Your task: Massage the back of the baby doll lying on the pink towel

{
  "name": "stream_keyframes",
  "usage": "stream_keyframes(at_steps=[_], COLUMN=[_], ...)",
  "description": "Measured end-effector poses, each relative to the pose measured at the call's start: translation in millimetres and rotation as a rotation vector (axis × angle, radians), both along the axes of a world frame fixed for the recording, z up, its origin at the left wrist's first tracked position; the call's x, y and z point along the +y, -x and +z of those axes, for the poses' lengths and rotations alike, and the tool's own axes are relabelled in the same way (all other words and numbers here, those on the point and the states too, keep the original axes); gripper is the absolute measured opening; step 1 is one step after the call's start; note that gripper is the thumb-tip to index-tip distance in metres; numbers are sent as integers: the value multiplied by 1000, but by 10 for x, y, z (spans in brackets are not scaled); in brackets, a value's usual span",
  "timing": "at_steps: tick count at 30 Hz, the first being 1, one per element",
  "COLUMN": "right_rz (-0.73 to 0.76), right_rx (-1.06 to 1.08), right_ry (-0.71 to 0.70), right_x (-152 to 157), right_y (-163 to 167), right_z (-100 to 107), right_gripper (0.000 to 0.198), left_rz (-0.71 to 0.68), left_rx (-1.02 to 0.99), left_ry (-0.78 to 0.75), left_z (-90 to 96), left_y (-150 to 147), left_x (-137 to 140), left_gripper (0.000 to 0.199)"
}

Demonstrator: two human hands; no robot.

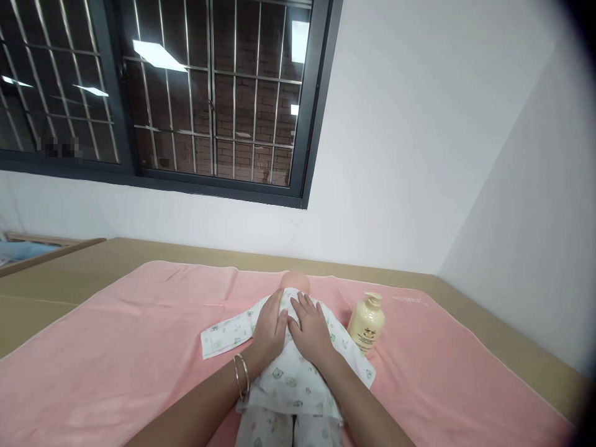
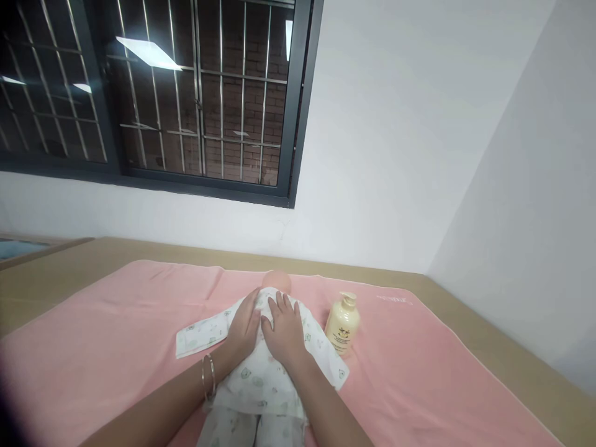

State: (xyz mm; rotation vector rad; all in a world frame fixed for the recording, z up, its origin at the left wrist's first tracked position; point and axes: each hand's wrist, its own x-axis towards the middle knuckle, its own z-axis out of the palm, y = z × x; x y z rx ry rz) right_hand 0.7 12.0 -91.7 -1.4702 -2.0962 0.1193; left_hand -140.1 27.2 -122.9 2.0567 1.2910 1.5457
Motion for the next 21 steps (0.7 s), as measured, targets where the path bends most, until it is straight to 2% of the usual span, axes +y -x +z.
stream_keyframes(at_steps=[3,5,8,12,16,18,21], right_rz=[23,43,43,-16,-138,-195,-199], right_rx=[-9,-1,81,298,396,396,338], right_ry=[26,25,44,16,-23,43,224], right_x=[-14,-45,-119,-254,-374,-419,-475], right_y=[-7,-55,-215,-579,-1057,-1301,-1589], right_z=[27,146,443,874,1142,1188,1198], right_gripper=[50,45,37,44,49,52,55], left_rz=[33,86,107,109,148,161,138], left_rx=[-40,-71,-16,171,217,240,273], left_ry=[43,80,125,150,152,145,93], left_z=[17,18,18,49,119,161,237], left_y=[-7,-2,20,38,41,47,10], left_x=[-9,8,65,116,98,82,37], left_gripper=[50,50,44,40,43,43,39])
